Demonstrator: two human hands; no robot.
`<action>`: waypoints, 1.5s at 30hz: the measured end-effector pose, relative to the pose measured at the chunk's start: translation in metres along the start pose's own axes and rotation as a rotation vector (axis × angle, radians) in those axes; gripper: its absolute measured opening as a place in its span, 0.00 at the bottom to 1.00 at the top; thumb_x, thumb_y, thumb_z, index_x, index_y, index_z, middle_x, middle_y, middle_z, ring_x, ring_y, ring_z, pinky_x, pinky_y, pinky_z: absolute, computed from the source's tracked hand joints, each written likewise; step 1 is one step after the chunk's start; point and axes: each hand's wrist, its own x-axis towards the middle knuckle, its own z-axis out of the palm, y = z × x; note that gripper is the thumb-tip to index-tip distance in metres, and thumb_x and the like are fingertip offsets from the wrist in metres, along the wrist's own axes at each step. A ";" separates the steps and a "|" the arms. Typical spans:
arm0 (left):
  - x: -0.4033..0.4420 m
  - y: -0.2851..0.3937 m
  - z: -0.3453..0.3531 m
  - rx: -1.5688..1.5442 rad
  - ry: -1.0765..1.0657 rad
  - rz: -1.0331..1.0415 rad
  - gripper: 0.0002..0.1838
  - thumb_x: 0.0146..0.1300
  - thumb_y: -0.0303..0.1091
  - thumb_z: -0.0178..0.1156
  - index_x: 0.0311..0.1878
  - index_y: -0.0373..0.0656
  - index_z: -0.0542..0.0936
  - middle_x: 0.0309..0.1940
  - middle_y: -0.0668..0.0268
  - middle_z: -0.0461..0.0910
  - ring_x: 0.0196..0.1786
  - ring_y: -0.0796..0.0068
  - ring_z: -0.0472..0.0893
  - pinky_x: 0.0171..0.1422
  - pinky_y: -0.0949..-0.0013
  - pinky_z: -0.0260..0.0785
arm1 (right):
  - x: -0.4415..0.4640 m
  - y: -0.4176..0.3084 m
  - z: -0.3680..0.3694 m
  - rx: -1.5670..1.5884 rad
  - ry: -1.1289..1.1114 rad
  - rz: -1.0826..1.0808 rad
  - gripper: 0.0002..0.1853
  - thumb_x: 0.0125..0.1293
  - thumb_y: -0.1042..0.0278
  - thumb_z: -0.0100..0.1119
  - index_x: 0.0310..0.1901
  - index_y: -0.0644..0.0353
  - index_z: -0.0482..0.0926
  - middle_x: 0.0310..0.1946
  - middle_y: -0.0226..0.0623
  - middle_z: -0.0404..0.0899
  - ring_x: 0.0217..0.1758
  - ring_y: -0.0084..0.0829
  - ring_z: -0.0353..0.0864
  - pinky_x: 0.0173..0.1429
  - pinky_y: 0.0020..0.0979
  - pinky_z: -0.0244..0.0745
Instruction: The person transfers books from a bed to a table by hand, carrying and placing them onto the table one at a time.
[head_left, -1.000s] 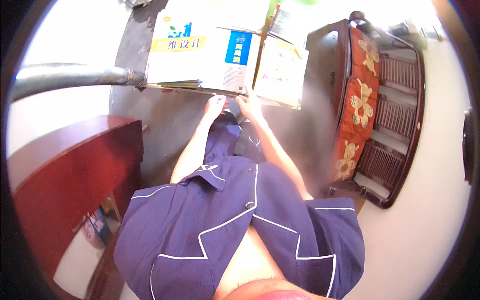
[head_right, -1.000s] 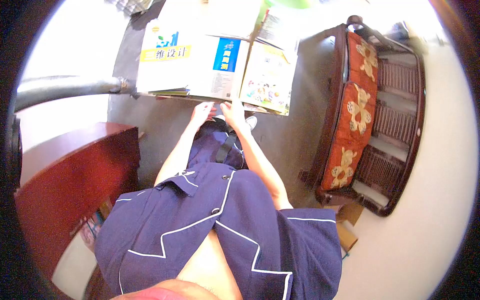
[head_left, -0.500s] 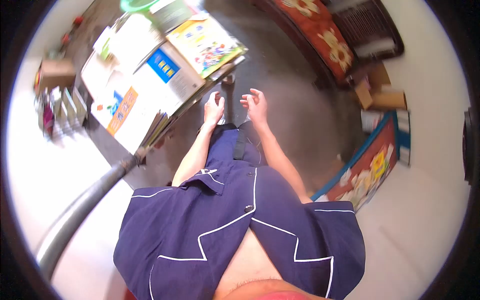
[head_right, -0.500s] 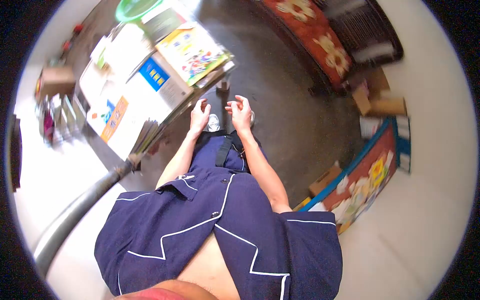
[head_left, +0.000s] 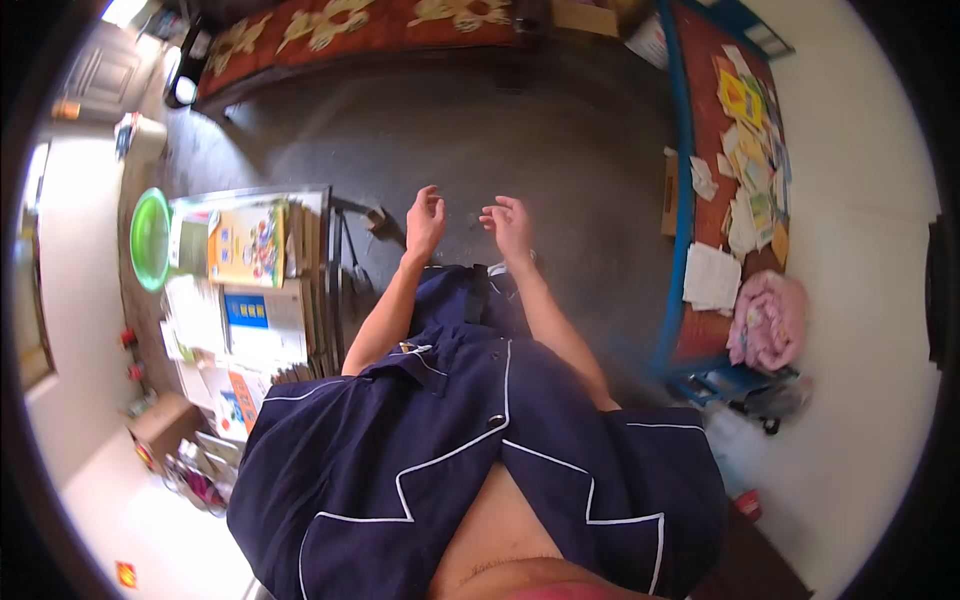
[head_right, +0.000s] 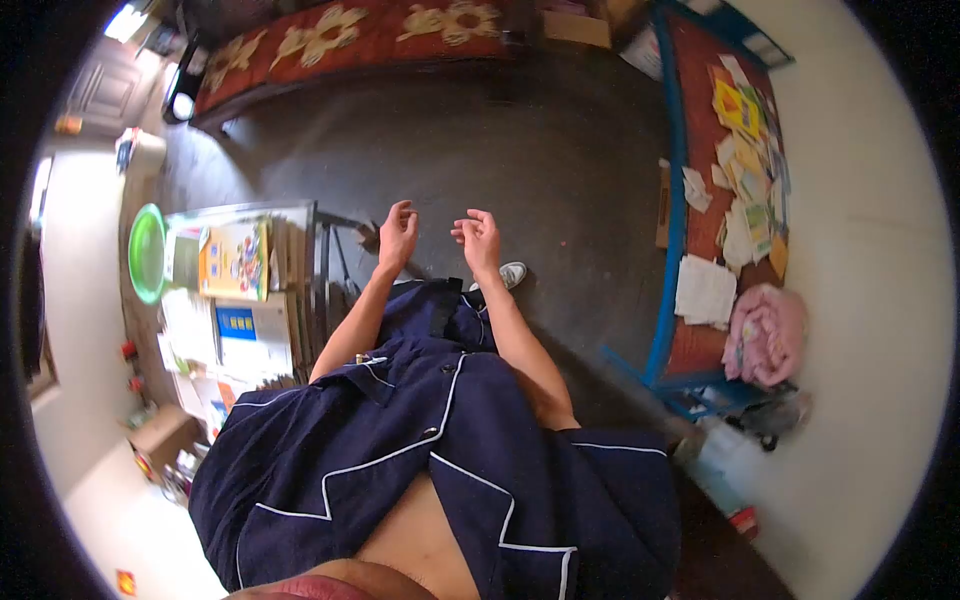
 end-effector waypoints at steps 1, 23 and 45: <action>0.005 0.009 0.017 0.019 -0.036 0.027 0.17 0.61 0.31 0.54 0.53 0.37 0.71 0.39 0.53 0.80 0.43 0.60 0.81 0.48 0.65 0.72 | 0.005 -0.003 -0.017 0.027 0.034 0.027 0.12 0.67 0.74 0.46 0.51 0.66 0.67 0.37 0.43 0.79 0.34 0.27 0.81 0.36 0.24 0.76; 0.132 0.139 0.305 0.104 -0.617 0.147 0.12 0.63 0.33 0.53 0.44 0.33 0.77 0.34 0.58 0.82 0.35 0.71 0.82 0.41 0.69 0.73 | 0.153 -0.065 -0.254 0.112 0.339 0.212 0.10 0.67 0.66 0.50 0.43 0.63 0.74 0.32 0.36 0.81 0.31 0.24 0.80 0.33 0.24 0.73; 0.391 0.257 0.526 0.226 -0.963 0.092 0.13 0.58 0.36 0.54 0.41 0.39 0.80 0.30 0.58 0.82 0.33 0.67 0.82 0.44 0.66 0.72 | 0.410 -0.184 -0.371 0.321 0.651 0.233 0.10 0.66 0.66 0.51 0.39 0.65 0.76 0.32 0.38 0.81 0.32 0.28 0.81 0.36 0.28 0.74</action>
